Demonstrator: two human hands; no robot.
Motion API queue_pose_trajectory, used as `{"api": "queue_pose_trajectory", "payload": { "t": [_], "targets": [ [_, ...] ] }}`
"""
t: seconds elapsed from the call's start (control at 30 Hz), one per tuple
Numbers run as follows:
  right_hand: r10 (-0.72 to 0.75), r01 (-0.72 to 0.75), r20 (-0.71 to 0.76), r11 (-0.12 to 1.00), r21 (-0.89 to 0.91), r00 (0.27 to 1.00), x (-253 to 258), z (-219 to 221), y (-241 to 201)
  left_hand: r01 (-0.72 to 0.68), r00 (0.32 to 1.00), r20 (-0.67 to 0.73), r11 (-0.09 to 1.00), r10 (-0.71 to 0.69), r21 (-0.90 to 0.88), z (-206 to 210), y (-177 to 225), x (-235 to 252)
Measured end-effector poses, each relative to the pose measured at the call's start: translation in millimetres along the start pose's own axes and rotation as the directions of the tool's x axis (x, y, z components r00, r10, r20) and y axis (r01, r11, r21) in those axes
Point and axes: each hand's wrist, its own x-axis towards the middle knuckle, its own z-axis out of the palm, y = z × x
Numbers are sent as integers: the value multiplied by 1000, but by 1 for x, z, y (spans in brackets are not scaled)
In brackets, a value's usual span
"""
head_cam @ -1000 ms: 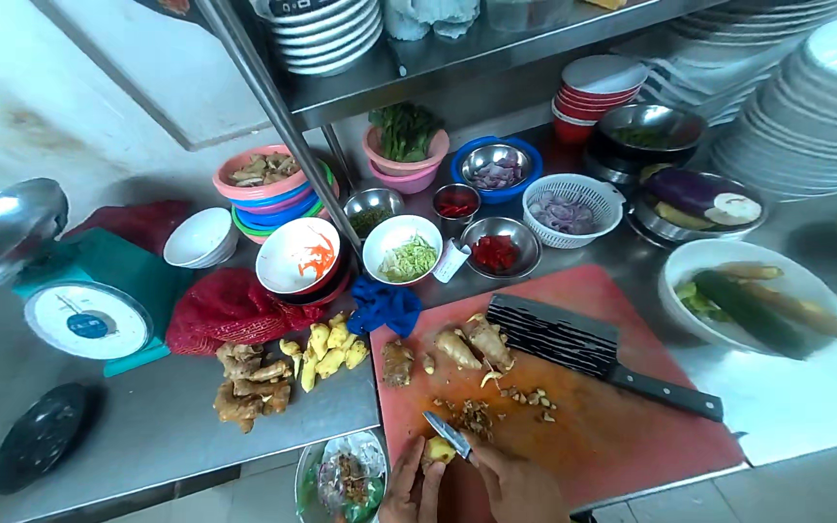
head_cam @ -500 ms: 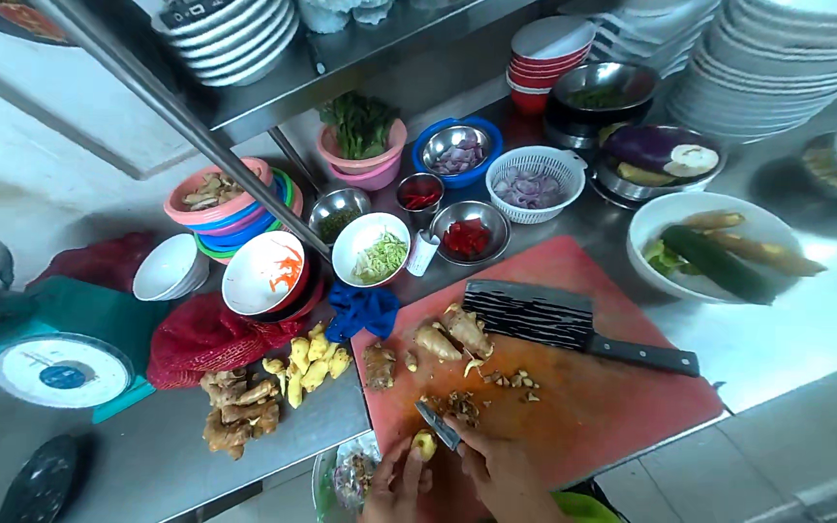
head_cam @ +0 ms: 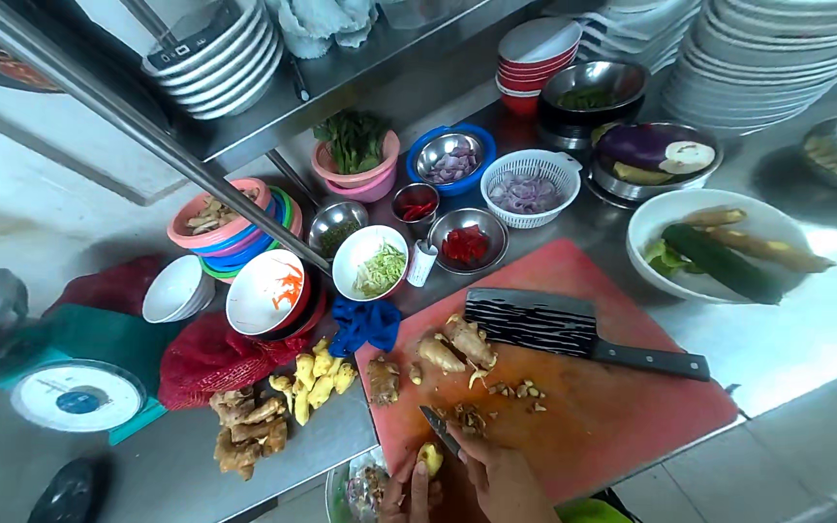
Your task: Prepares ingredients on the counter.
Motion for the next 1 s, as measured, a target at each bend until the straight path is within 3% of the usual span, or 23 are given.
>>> {"api": "queue_pose_trajectory", "payload": {
  "t": [0.1,0.2,0.33,0.5,0.63,0.77,0.9,1.0],
  "targets": [
    [-19,19,20,999,-28,1000,-3,7,-2,-19,999,-47,999,22,46,1,-4,-4],
    [76,-58,133,989,-137,988,-1,2,-4,-13,998,-65,1000,13,2,4,-5,-7],
    [17,-14,32,996,-88,999,-7,2,-10,-40,997,-69,999,42,20,4,-8,-4],
    [127,-69,202,960,-272,971,-6,-8,-11,30,997,-69,1000,-30,-7,4,-5,-7],
    [9,7,61,963,-270,998,-13,-8,-8,2,999,-41,1000,-1,21,3,-8,-2],
    [168,-56,249,914,-402,954,-10,-17,-12,-7,999,-40,999,9,45,2,-10,-5],
    [59,-15,133,952,-306,989,-19,-15,-10,-108,994,9,990,107,90,-2,-18,-3],
    [120,-27,226,926,-375,967,-17,-15,-9,-174,985,14,981,173,90,-7,-29,-9]
  ]
}}
